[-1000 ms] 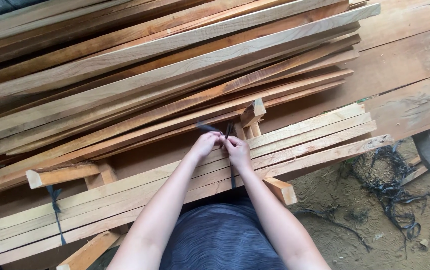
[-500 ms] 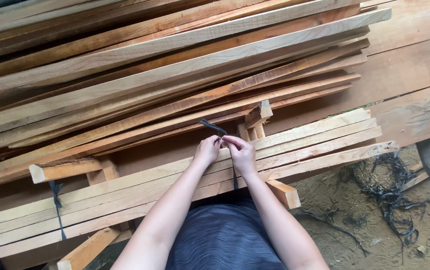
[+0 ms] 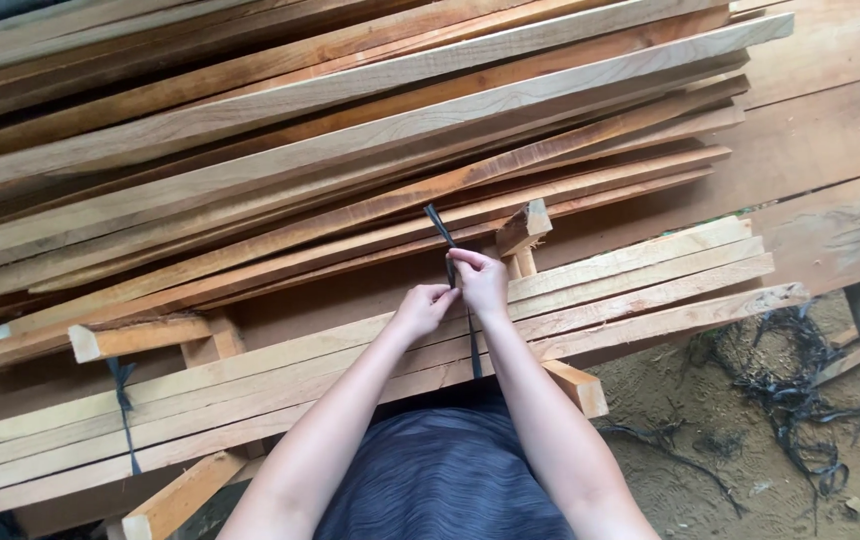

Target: The person ties a bundle of wooden planks together using a black strap. They wrap the strap around the planks, tie a knot, and then lift the secured bundle to place it on a nearby stack.

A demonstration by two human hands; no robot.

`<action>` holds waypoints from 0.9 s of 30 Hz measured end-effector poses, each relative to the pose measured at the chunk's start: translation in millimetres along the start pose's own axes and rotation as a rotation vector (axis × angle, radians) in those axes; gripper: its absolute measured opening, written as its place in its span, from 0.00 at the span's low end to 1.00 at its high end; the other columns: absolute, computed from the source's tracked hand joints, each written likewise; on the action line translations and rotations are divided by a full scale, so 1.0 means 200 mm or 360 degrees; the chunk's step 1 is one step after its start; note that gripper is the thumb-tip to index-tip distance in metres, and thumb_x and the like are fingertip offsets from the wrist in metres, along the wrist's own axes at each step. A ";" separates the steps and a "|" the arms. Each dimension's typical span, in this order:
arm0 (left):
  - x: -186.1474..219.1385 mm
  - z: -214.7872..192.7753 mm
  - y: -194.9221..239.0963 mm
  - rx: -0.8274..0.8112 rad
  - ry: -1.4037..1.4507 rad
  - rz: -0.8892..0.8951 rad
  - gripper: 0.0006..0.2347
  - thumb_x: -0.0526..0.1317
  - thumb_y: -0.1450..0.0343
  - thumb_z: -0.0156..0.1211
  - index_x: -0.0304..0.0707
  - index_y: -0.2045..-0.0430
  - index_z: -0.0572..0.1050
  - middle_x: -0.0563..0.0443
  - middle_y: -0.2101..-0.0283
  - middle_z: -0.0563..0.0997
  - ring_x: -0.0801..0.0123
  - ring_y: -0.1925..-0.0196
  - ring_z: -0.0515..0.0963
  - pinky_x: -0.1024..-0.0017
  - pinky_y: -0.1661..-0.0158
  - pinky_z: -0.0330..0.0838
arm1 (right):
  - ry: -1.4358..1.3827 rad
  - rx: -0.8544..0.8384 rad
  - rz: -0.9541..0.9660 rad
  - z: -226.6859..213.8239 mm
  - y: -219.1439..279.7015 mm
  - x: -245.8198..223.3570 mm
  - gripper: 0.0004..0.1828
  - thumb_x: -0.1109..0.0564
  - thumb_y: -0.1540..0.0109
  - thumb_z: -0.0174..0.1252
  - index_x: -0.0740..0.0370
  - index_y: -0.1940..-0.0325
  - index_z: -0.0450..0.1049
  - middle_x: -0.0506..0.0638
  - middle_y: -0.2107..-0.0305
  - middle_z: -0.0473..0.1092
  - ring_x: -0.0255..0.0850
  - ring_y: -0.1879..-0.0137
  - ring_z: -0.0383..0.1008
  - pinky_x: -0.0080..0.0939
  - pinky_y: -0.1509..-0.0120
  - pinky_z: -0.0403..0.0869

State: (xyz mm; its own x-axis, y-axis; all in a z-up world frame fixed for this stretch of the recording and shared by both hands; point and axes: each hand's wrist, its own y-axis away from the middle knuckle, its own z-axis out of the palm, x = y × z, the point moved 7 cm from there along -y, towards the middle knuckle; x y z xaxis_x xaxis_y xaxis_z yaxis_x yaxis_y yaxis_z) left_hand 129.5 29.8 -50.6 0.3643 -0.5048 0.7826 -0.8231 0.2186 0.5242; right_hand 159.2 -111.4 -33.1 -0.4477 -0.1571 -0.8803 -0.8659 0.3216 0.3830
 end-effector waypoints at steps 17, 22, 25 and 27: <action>-0.02 -0.04 0.01 0.0186 -0.0184 -0.0081 0.08 0.50 0.29 0.57 0.59 0.66 0.84 0.60 0.62 0.86 0.60 0.52 0.84 0.59 0.50 0.77 | 0.0429 -0.0179 -0.0166 -0.10 0.29 0.18 0.13 0.54 0.39 0.67 0.47 0.50 0.81 0.48 0.60 0.80 0.42 0.55 0.82 0.38 0.56 0.80; 0.03 -0.10 0.03 0.0351 -0.0225 0.0219 0.07 0.44 0.29 0.62 0.46 0.72 0.84 0.52 0.57 0.85 0.50 0.51 0.83 0.55 0.53 0.77 | 0.0440 -0.0244 -0.0103 -0.09 0.26 0.11 0.08 0.54 0.39 0.64 0.49 0.57 0.85 0.48 0.73 0.81 0.37 0.67 0.82 0.38 0.63 0.79; 0.11 -0.13 0.08 0.0455 -0.0361 0.0297 0.06 0.45 0.31 0.65 0.48 0.73 0.85 0.55 0.60 0.85 0.54 0.54 0.83 0.58 0.55 0.78 | 0.0394 -0.0091 -0.0197 -0.09 0.29 0.06 0.08 0.56 0.38 0.63 0.51 0.56 0.85 0.51 0.70 0.81 0.43 0.62 0.82 0.42 0.60 0.79; 0.13 -0.13 0.09 0.0518 -0.0418 0.0333 0.05 0.46 0.33 0.68 0.52 0.74 0.85 0.58 0.63 0.85 0.58 0.57 0.84 0.62 0.56 0.79 | 0.0395 -0.0019 -0.0277 -0.08 0.29 0.06 0.09 0.56 0.38 0.62 0.51 0.56 0.85 0.52 0.68 0.81 0.46 0.57 0.82 0.44 0.57 0.79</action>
State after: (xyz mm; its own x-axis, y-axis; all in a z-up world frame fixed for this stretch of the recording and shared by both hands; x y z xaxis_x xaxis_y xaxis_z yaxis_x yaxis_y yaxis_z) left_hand 134.4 42.6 -12.1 0.0875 -0.6813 0.7267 -0.9763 0.0864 0.1986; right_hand 100.4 -109.0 -17.2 -0.3317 -0.4330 -0.8382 -0.9364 0.2589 0.2368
